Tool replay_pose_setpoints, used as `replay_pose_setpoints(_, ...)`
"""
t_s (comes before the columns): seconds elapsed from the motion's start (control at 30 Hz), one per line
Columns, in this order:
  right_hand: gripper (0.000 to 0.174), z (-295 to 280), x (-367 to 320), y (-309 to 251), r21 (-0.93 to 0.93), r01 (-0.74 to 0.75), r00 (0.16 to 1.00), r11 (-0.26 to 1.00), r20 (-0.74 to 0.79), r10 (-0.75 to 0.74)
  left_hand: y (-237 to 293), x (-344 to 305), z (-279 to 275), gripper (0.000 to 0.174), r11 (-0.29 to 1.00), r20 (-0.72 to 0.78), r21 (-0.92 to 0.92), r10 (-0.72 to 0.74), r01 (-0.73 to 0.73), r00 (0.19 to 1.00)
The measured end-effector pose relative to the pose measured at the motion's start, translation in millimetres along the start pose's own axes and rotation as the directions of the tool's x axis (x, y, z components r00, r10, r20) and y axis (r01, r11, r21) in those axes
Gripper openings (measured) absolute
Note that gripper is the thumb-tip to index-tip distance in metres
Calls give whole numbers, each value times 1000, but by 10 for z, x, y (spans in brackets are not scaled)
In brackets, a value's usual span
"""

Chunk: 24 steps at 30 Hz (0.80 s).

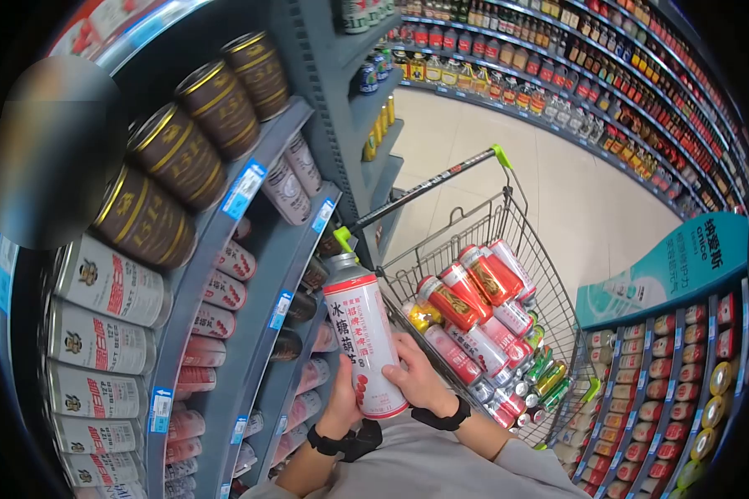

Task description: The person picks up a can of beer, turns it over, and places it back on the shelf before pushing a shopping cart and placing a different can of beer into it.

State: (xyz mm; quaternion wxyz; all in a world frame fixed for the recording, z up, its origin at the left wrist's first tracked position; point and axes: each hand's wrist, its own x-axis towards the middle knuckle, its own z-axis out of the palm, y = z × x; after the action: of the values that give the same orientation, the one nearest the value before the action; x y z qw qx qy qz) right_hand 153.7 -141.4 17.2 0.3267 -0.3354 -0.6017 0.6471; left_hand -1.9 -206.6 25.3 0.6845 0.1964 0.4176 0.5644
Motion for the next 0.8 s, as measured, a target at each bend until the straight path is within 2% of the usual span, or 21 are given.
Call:
replay_pose_setpoints(0.03,58,72,43,-16,-217,69,998,974,9,-69,2,-48,-90,75,1000,-61,-21,10,-12,998)
replay_pose_setpoints(0.1,59,232,115,-69,-314,103,994,944,11,-105,-16,-121,-297,74,997,-126,-67,13,-22,992)
replay_pose_setpoints(0.17,59,447,100,-83,-406,139,990,903,30,-139,25,-173,-523,69,976,-31,-216,30,-36,999)
replay_pose_setpoints(0.33,61,862,204,5,-308,159,987,938,59,-148,154,-323,-838,66,977,-77,-165,125,-136,989)
replay_pose_setpoints(0.4,62,975,241,32,-310,174,984,935,74,-159,219,-378,-923,54,970,-131,-207,101,-127,986)
replay_pose_setpoints(0.5,62,1081,327,38,-225,178,978,958,151,-146,265,-425,-1069,51,964,-116,-218,127,-150,985)
replay_pose_setpoints(0.8,57,1248,541,-82,-226,193,971,955,185,-152,417,-437,-1292,46,966,-147,-207,127,-156,981)
